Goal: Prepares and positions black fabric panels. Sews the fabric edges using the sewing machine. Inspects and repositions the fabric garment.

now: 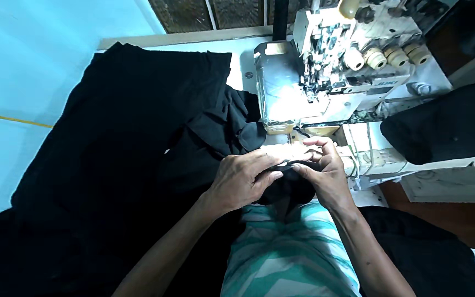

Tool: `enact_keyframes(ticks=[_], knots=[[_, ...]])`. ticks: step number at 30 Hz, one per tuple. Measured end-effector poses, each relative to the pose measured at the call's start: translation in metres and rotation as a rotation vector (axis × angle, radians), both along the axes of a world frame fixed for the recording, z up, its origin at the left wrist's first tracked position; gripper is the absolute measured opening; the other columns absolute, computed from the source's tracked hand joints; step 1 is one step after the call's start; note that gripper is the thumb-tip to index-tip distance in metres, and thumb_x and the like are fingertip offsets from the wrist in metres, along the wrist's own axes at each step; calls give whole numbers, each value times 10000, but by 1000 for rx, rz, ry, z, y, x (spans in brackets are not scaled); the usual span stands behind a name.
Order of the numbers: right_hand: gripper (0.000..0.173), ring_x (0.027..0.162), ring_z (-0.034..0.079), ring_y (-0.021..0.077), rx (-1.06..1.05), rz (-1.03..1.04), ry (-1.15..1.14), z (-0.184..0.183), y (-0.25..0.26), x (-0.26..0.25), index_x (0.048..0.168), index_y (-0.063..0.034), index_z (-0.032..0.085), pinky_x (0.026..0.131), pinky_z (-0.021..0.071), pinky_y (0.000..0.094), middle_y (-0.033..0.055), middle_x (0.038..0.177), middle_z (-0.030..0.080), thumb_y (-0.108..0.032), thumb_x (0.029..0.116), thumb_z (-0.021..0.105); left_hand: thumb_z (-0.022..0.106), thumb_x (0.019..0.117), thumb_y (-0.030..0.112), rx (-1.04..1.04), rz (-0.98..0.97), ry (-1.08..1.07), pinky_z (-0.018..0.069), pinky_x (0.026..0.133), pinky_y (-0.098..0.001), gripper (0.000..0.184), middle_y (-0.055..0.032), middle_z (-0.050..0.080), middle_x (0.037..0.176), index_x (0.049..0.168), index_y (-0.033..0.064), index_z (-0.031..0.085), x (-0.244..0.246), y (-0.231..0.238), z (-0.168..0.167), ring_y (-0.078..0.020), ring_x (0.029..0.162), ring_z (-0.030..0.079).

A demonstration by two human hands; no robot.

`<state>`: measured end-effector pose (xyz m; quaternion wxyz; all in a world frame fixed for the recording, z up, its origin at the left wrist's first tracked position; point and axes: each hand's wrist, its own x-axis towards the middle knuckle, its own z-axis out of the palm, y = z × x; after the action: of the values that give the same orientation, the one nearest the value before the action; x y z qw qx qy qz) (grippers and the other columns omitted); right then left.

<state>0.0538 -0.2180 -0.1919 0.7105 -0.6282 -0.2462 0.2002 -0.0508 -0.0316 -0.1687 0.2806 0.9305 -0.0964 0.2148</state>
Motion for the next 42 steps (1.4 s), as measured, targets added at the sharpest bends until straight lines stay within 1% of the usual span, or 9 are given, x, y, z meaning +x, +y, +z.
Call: enact_keyframes(ticks=[4,11,16,20,23,26,28,32,42], knots=[[506,783,689,15,18,-1,-2,0,2,-6,1223,-135,506,730,583,189,-68,859,708,87,818,712,653,940,234,12,10,-4,486,578,-274,259,-29,681,817,1099,74,782,2,-5,1,-115,676,621],[491,747,676,8,67,-43,35,-2,3,-13,1180,-157,536,701,579,188,-85,815,691,87,782,689,642,925,218,7,10,-6,452,534,-258,241,-16,636,759,1063,82,784,8,-16,2,-101,627,583],[482,709,669,5,62,-41,66,-3,-1,-12,1168,-159,541,685,575,182,-86,780,691,82,782,701,618,975,221,31,-23,-27,433,527,-255,250,-19,611,720,1085,74,788,8,-17,-1,-112,591,553],[486,692,676,10,42,-69,88,-2,-1,-13,1164,-141,549,679,578,187,-74,749,696,96,771,709,609,974,163,45,-31,-66,413,498,-264,207,-31,598,679,999,58,786,5,-17,-1,-132,559,545],[486,696,673,11,48,-63,82,-3,-1,-12,1170,-137,551,685,579,189,-73,758,697,94,775,714,611,982,175,-8,-55,-21,439,529,-248,212,-21,622,712,1021,61,786,3,-10,-1,-104,591,561],[497,700,674,11,42,-34,80,0,-1,-11,1178,-147,553,689,585,194,-77,768,692,95,776,719,635,961,208,-24,-47,24,505,607,-245,231,-25,694,828,1078,67,775,1,-4,1,-92,695,634],[506,701,678,9,44,-10,79,2,0,-11,1175,-146,545,689,585,190,-76,768,699,107,775,723,642,951,233,-18,-37,36,506,611,-240,250,-17,690,838,1093,76,774,1,-3,4,-86,709,635],[515,696,680,8,57,29,100,3,2,-14,1176,-156,557,690,582,178,-67,755,698,100,761,722,627,964,271,9,-65,16,439,532,-242,260,2,604,725,1068,93,785,5,-7,7,-86,612,565],[518,697,687,9,78,45,113,1,0,-14,1184,-157,576,686,582,177,-59,762,713,104,761,721,593,1001,252,40,-113,-21,378,491,-244,269,3,558,666,1064,83,793,6,-10,6,-96,550,503]])
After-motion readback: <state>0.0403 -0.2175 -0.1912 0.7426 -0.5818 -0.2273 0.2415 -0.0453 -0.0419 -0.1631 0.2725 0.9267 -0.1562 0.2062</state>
